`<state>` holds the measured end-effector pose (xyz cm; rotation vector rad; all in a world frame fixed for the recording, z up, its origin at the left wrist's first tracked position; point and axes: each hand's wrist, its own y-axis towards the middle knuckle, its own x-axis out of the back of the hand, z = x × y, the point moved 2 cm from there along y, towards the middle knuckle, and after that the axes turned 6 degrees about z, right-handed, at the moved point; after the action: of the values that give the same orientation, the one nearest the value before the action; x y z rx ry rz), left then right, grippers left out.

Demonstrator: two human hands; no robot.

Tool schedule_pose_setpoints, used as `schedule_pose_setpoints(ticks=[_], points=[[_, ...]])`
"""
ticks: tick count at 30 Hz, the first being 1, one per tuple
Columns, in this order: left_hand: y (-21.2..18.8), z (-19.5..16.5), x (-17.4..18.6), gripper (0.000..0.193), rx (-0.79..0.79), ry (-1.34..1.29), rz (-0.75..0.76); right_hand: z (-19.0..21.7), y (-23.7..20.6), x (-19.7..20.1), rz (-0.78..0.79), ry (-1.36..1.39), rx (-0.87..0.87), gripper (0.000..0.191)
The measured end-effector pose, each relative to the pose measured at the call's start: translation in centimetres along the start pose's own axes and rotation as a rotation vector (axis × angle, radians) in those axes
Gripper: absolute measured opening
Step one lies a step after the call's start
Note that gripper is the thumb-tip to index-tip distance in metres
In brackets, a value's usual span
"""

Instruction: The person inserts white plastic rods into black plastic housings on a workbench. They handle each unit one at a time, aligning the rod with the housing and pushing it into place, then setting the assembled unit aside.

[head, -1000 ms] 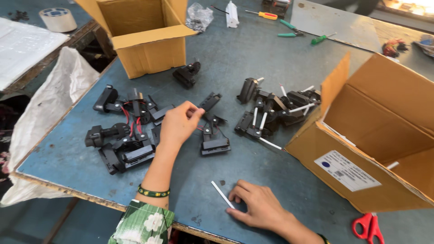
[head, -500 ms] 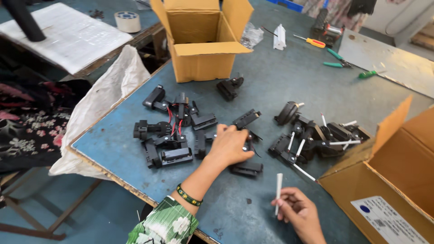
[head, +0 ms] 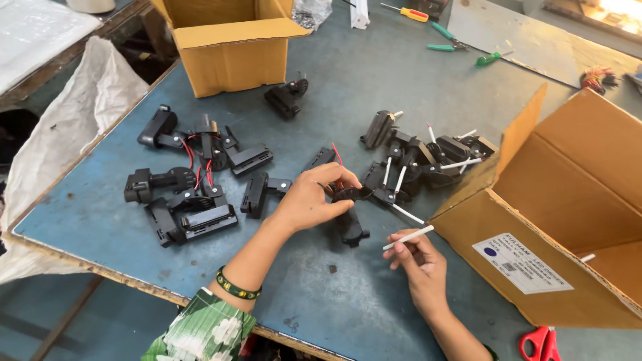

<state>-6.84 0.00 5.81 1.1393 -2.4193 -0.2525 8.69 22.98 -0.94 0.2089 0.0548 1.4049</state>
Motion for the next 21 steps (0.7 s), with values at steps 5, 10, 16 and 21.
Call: schedule_pose_setpoints(ticks=[5,10,16,21], points=[[0.1,-0.3,-1.8,0.031,-0.04,-0.026,0.101,0.1,0.1,0.1,0.053,0.173,-0.021,0.024],[-0.2,-0.6,-4.7,0.046,-0.127,-0.083,0.191,-0.2,0.2,0.3,0.08,0.088,-0.042,0.033],[0.0,0.1,-6.4,0.061,-0.025,-0.129,0.427,-0.7,-0.1,0.5,0.119,0.003,-0.038,0.031],[0.1,1.4,-5.9,0.051,-0.026,-0.365,0.517,-1.4,-0.1,0.9,0.087,0.069,-0.014,0.029]])
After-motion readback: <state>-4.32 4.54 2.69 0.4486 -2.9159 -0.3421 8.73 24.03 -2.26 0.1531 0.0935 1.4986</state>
